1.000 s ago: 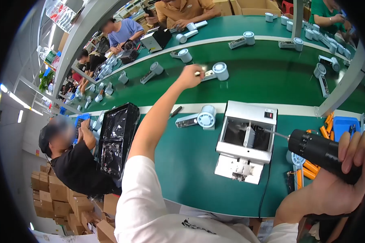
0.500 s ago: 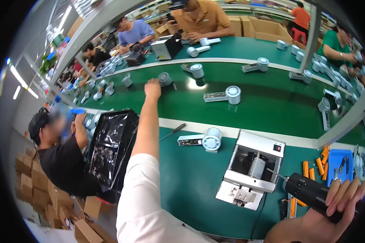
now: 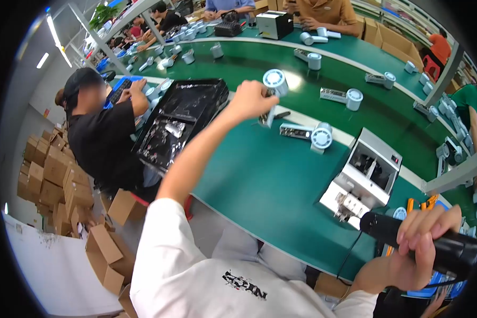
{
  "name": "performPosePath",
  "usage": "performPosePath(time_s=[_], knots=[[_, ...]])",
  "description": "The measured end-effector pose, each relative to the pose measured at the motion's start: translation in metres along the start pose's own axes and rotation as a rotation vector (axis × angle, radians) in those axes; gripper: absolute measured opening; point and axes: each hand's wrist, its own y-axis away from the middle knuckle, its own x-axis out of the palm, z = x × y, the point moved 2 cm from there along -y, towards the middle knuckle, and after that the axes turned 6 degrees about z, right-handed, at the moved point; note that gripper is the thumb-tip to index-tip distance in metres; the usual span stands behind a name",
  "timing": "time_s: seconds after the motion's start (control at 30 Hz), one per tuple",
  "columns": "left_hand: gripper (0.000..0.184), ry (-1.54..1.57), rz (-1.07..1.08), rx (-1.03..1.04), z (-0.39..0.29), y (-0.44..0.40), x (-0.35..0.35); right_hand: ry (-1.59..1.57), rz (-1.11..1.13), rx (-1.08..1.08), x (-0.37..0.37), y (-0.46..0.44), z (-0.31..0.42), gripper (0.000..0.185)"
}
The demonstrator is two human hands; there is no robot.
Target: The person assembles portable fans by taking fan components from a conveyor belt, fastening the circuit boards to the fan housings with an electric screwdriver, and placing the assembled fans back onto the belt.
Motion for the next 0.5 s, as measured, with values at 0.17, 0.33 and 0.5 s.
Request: performPosePath(time_s=[0.17, 0.33, 0.5], knots=[[0.035, 0.39, -0.056, -0.161, -0.072, 0.185, 0.042, 0.013, 0.054, 0.092, 0.008, 0.0, -0.004, 0.025], [0.036, 0.305, -0.19, -0.171, -0.116, 0.24, 0.098, 0.128, 0.008, 0.198, 0.015, -0.002, -0.012, 0.019], [0.035, 0.109, -0.02, -0.3, -0.136, 0.247, 0.093, 0.068, -0.019, 0.078, 0.014, -0.002, -0.036, 0.01]])
